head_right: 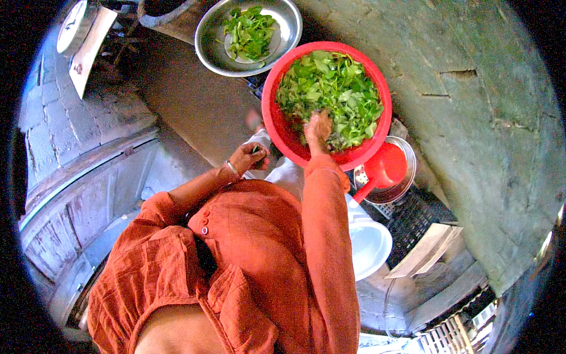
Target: The person washes leafy green vegetables in a red basin using a red scoop to pour water from a white bucket. They then pick the greens by hand, inspect them, and transfer them into a silver metal bowl.
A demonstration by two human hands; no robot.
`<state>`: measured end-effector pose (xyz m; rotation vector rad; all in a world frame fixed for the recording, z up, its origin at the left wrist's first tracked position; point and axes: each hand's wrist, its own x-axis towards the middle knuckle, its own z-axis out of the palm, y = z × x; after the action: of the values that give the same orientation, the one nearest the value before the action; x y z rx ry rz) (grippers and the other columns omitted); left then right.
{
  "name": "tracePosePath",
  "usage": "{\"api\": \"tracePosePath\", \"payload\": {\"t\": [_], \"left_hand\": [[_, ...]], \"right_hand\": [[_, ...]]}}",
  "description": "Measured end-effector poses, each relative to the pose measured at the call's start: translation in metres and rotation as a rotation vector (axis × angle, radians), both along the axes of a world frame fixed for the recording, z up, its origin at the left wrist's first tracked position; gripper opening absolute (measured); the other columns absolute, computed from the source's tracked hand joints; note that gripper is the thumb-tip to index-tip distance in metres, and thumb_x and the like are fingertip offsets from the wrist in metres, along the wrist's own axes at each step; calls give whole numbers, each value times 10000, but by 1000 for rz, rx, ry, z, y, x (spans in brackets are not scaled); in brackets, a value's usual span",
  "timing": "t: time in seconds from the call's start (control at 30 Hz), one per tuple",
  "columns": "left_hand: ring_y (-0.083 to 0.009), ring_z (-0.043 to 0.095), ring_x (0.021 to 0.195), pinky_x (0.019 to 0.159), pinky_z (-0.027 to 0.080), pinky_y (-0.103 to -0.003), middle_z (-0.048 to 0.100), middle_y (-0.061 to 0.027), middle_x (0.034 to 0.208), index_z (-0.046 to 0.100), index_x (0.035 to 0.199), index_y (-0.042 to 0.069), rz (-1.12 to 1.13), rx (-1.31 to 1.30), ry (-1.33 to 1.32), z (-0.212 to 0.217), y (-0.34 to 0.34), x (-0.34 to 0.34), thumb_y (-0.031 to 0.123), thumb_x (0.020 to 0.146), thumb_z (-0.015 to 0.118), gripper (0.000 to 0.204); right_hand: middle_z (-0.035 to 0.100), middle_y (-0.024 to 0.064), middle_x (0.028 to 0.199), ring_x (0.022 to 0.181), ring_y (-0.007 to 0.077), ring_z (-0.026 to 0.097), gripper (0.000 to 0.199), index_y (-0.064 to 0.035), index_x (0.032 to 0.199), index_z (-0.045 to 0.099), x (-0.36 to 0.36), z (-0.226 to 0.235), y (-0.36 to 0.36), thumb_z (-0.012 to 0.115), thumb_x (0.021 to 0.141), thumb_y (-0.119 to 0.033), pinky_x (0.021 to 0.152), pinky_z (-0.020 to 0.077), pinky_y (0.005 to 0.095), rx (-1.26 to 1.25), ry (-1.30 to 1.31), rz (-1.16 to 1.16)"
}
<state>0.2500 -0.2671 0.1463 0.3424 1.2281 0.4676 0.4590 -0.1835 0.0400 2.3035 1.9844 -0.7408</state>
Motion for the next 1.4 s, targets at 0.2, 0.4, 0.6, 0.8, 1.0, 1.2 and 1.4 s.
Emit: {"api": "tracePosePath", "payload": {"t": [0.2, 0.4, 0.6, 0.8, 1.0, 1.2, 1.4], "left_hand": [[-123, 564, 649, 607, 515, -252, 575, -37, 747, 542, 909, 34, 6, 31, -52, -4, 1, 4, 167, 887, 496, 143], [-122, 575, 674, 596, 521, -246, 580, -38, 769, 541, 910, 33, -34, 23, -67, 3, 5, 21, 170, 873, 520, 144], [-126, 575, 662, 581, 520, -248, 581, -44, 759, 538, 891, 32, -24, 33, -83, -6, 3, 23, 152, 867, 528, 123], [-126, 574, 650, 584, 516, -246, 581, -46, 746, 540, 884, 38, -4, 20, -76, -3, 9, 13, 148, 871, 520, 113], [-125, 575, 657, 590, 518, -254, 583, -43, 753, 541, 889, 41, 33, -6, -50, 1, 16, 0, 153, 877, 512, 117], [-142, 572, 686, 652, 531, -297, 581, -40, 767, 556, 918, 38, 70, -20, -63, -4, 19, -19, 167, 876, 524, 138], [-125, 571, 658, 616, 527, -277, 583, -42, 763, 542, 901, 35, 82, -13, -55, -2, 21, -25, 161, 887, 502, 133]], "right_hand": [[548, 170, 907, 836, 354, 537, 259, -17, 887, 555, 31, 89, 3, 585, 631, -43, 739, 442, 375, 196, 386, -70], [540, 82, 822, 778, 173, 522, 224, 16, 809, 532, 51, 194, 5, 612, 603, 52, 718, 424, 278, 303, 684, -273], [546, 101, 844, 807, 185, 525, 213, 39, 806, 523, 54, 216, 18, 604, 609, 43, 745, 417, 277, 382, 718, -265], [542, 97, 829, 797, 189, 526, 213, 37, 804, 520, 37, 211, 39, 607, 610, 45, 741, 418, 283, 421, 735, -242], [548, 124, 820, 774, 241, 550, 238, 22, 823, 535, -31, 265, 80, 622, 602, 19, 722, 433, 306, 522, 825, -84], [558, 171, 924, 838, 268, 568, 402, 5, 976, 553, -131, 254, 154, 680, 624, -143, 756, 454, 352, 649, 695, 154], [516, 223, 1066, 914, 327, 559, 466, -27, 1074, 556, -187, 183, 189, 640, 685, -270, 820, 450, 383, 467, 469, 297]]}}
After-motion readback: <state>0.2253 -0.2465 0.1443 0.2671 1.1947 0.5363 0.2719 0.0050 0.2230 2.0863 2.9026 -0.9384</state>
